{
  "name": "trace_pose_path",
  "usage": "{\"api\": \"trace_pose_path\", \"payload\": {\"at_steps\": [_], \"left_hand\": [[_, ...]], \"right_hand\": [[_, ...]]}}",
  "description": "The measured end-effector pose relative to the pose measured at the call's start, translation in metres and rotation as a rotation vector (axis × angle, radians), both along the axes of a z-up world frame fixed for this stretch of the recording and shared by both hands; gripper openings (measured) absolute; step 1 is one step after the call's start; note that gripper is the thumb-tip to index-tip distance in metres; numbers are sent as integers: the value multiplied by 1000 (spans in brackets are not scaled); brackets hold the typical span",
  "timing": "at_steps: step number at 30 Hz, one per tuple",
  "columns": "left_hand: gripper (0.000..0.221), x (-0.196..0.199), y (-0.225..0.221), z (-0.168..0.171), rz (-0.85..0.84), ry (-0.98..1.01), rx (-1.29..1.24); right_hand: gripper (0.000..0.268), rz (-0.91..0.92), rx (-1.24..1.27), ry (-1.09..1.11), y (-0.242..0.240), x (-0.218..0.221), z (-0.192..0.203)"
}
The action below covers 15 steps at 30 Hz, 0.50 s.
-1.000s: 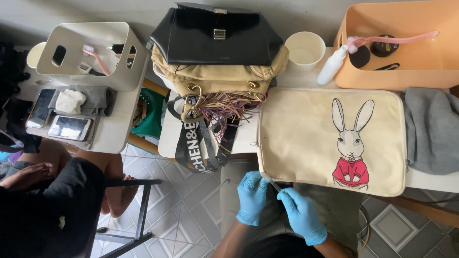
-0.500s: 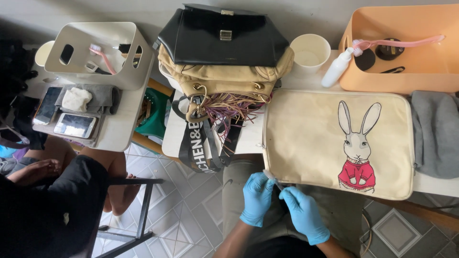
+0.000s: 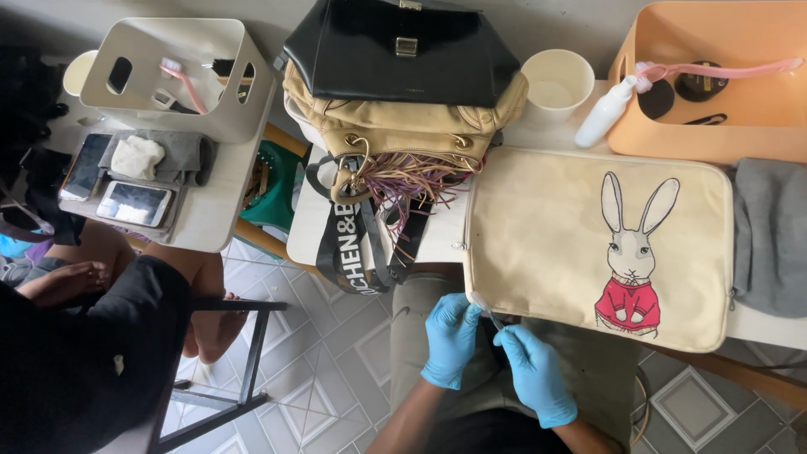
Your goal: The person is cleaning a white pouch with a rabbit design using a small brush and a cleaning cloth at a repair bench.
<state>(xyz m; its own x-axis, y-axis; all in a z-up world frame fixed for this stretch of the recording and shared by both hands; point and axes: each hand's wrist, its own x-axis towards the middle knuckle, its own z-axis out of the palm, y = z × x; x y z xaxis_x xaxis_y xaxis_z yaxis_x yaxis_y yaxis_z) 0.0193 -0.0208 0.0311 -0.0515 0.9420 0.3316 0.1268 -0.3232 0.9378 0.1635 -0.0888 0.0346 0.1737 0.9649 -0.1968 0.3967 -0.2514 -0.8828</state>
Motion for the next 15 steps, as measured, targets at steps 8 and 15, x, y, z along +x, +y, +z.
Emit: {"api": "trace_pose_path", "payload": {"at_steps": [8, 15], "left_hand": [[20, -3, -1, -16, -13, 147, 81], [28, -2, 1, -24, 6, 76, -48]], "right_hand": [[33, -1, 26, 51, 6, 1, -6], [32, -25, 0, 71, 2, 4, -9]]}}
